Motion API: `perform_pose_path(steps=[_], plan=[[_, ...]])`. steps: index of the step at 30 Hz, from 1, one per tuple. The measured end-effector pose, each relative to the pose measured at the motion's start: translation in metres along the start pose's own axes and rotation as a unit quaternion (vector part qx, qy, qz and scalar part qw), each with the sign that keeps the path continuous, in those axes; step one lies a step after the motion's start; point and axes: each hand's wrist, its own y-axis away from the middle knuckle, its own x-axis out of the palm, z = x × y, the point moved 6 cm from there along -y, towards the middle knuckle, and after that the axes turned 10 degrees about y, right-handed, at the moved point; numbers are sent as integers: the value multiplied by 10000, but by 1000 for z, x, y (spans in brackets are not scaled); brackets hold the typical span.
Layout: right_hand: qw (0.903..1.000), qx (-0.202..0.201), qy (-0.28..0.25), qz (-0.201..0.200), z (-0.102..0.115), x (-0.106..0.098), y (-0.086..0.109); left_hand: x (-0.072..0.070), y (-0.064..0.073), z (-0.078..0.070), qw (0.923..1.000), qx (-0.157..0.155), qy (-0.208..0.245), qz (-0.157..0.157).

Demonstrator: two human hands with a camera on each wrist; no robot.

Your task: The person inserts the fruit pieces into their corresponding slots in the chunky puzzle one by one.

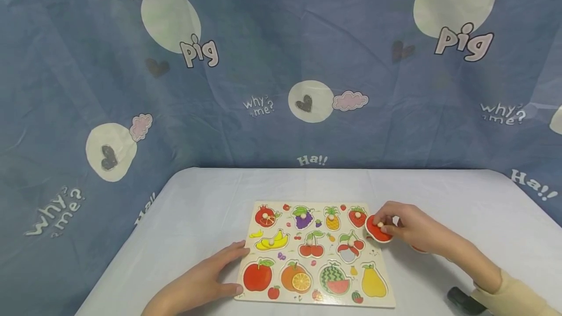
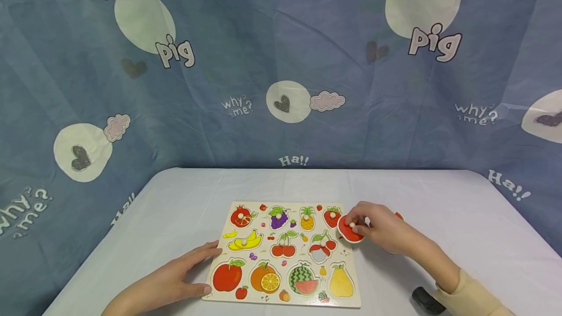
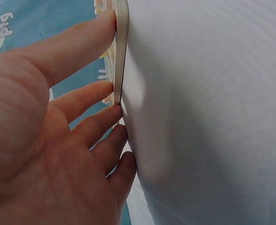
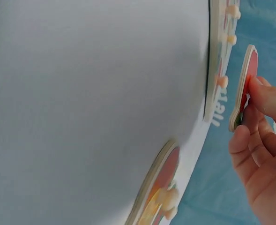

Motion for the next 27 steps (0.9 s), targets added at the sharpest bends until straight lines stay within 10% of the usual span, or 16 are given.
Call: perform_pose_path(steps=[27], plan=[[9905, -1150, -518, 543, 54, 18, -26, 1, -2, -1, 9997, 153, 161, 102]])
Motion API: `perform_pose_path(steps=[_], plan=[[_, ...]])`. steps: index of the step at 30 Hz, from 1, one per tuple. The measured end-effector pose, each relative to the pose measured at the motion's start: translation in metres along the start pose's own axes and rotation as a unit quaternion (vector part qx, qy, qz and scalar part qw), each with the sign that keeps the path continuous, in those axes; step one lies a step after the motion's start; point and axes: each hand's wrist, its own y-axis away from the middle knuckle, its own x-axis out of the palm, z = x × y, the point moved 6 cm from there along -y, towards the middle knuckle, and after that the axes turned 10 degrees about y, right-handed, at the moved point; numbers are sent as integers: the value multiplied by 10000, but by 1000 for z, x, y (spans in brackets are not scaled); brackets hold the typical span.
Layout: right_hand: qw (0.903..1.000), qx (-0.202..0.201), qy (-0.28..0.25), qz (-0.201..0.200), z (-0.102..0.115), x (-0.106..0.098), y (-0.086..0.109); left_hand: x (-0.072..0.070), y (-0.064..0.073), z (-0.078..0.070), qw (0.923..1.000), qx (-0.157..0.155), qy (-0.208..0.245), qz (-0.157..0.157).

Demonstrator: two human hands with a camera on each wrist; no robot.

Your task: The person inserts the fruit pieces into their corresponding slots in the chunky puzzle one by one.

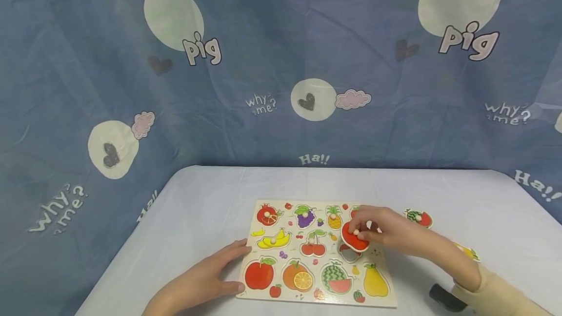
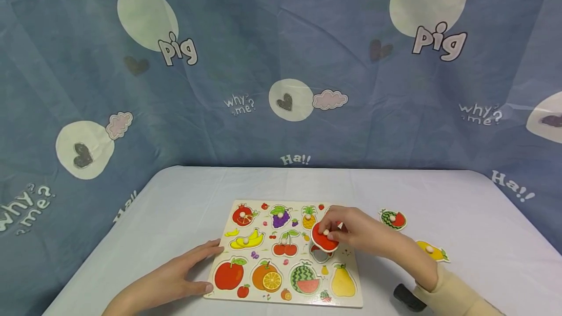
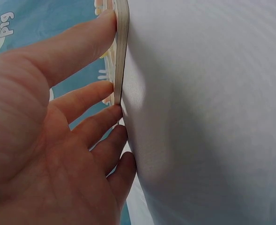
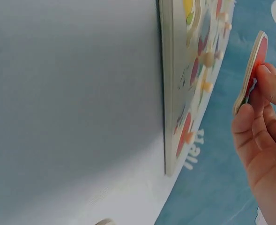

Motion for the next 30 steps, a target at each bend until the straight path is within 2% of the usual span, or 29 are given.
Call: perform_pose_path(steps=[6, 21, 26, 30], plan=[[9997, -21, -136, 185, 7, 5, -6, -1, 0, 0, 10000, -30, -24, -15], [9984, -478, -53, 286, 28, 13, -20, 1, 0, -1, 10000, -14, -64, -38], [9983, -392, -141, 404, 30, 19, -25, 0, 0, -1, 10000, -22, -63, -53], [9985, -418, -118, 340, 33, 22, -28, 0, 0, -1, 10000, 1, -35, -37]])
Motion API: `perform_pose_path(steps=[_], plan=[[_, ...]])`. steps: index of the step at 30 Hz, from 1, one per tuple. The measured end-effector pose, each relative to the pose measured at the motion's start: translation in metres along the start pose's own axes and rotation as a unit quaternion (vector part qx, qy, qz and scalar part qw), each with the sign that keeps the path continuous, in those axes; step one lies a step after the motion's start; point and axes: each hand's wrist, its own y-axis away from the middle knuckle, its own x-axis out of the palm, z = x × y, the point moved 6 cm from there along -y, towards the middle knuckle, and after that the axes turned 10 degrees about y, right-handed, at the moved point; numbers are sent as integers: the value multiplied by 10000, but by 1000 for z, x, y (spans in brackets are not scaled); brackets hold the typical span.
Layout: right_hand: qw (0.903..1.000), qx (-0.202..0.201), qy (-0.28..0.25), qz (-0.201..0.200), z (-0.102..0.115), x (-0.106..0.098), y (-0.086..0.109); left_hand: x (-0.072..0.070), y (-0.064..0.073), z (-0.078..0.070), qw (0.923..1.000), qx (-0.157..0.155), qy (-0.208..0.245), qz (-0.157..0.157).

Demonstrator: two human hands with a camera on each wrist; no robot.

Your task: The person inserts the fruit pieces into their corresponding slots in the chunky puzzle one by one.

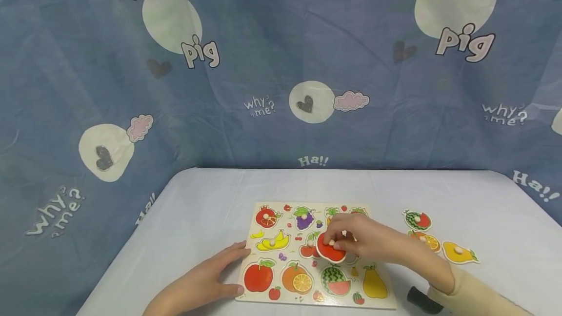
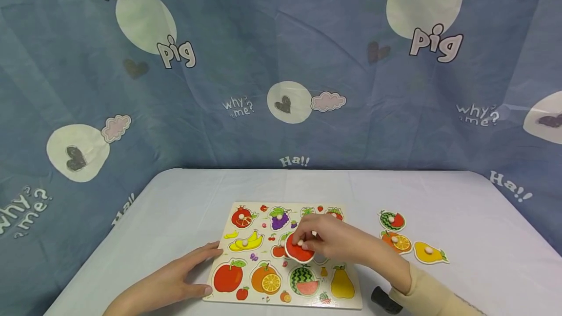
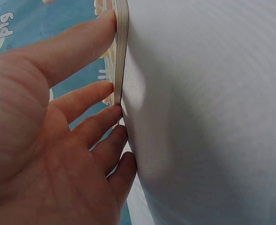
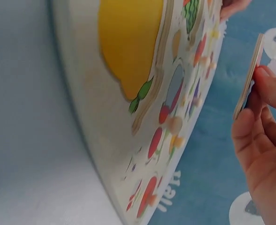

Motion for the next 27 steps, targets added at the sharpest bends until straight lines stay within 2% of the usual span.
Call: perform_pose_path(steps=[5, 12, 20, 27], plan=[[10000, 28, 56, -41, 4, 4, -5, 1, 0, -1, 10000, 14, -38, -6], [9989, 307, -133, 314, 9, 15, -13, 1, 1, -1, 10000, -14, -40, -15], [9987, -56, -168, 470, 19, 23, -23, 1, 1, 0, 10000, -70, -36, -11], [9978, -193, -126, 614, 27, 27, -33, -1, 2, -1, 9999, -86, -61, -5]])
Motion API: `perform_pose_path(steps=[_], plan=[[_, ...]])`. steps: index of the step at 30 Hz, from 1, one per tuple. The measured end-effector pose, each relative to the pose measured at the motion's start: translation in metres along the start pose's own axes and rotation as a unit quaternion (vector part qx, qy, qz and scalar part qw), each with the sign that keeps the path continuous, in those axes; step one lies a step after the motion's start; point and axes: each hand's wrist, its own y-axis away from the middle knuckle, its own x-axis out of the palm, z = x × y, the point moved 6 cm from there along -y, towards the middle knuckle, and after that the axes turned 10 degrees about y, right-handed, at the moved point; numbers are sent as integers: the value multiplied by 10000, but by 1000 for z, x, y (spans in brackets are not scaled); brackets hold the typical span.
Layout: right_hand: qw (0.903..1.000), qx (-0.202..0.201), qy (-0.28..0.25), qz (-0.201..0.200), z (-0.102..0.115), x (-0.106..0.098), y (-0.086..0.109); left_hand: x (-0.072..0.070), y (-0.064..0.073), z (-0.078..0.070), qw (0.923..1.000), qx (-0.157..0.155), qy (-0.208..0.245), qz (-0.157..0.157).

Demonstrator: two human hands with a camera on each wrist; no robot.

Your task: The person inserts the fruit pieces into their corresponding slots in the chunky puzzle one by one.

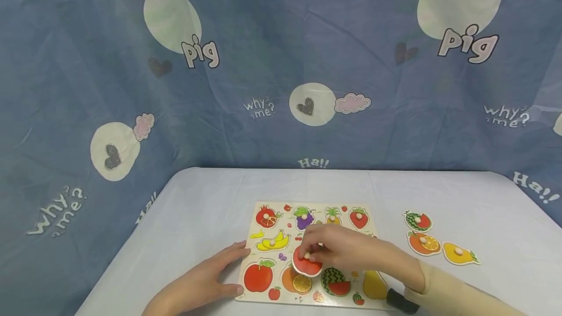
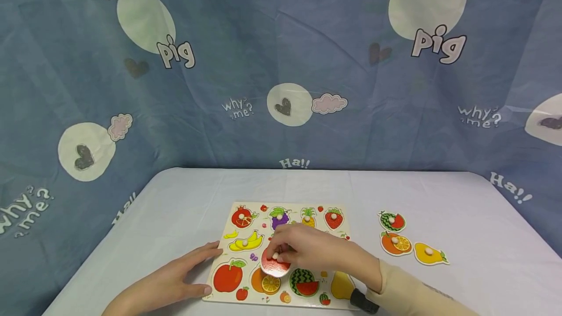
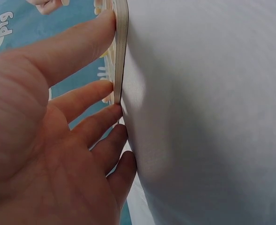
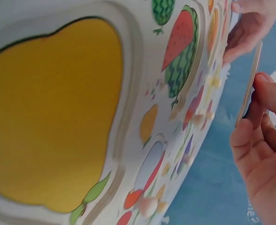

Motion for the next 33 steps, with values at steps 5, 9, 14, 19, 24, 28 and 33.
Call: perform_pose_path(steps=[5, 9, 14, 19, 24, 28, 33], plan=[[9997, -149, 183, -5, 6, 2, -7, 0, 0, 1, 10000, -10, -7, 25], [9997, -163, 196, 39, 8, 4, -12, 0, -2, 1, 10000, 3, 12, 50], [9998, -51, 86, 192, 8, 7, -19, 1, -2, 0, 9999, 90, 7, 94], [9991, 132, 17, 393, 6, 12, -25, 2, -2, 0, 9998, 108, 77, 144], [9988, 218, 21, 433, 7, 15, -32, 2, -2, 1, 9998, 102, 44, 154], [9991, 101, -7, 416, 10, 15, -38, 2, -2, 1, 9998, 63, 46, 162], [9990, -95, -68, 442, 14, 16, -44, 1, -2, 0, 9998, 41, 56, 166]])
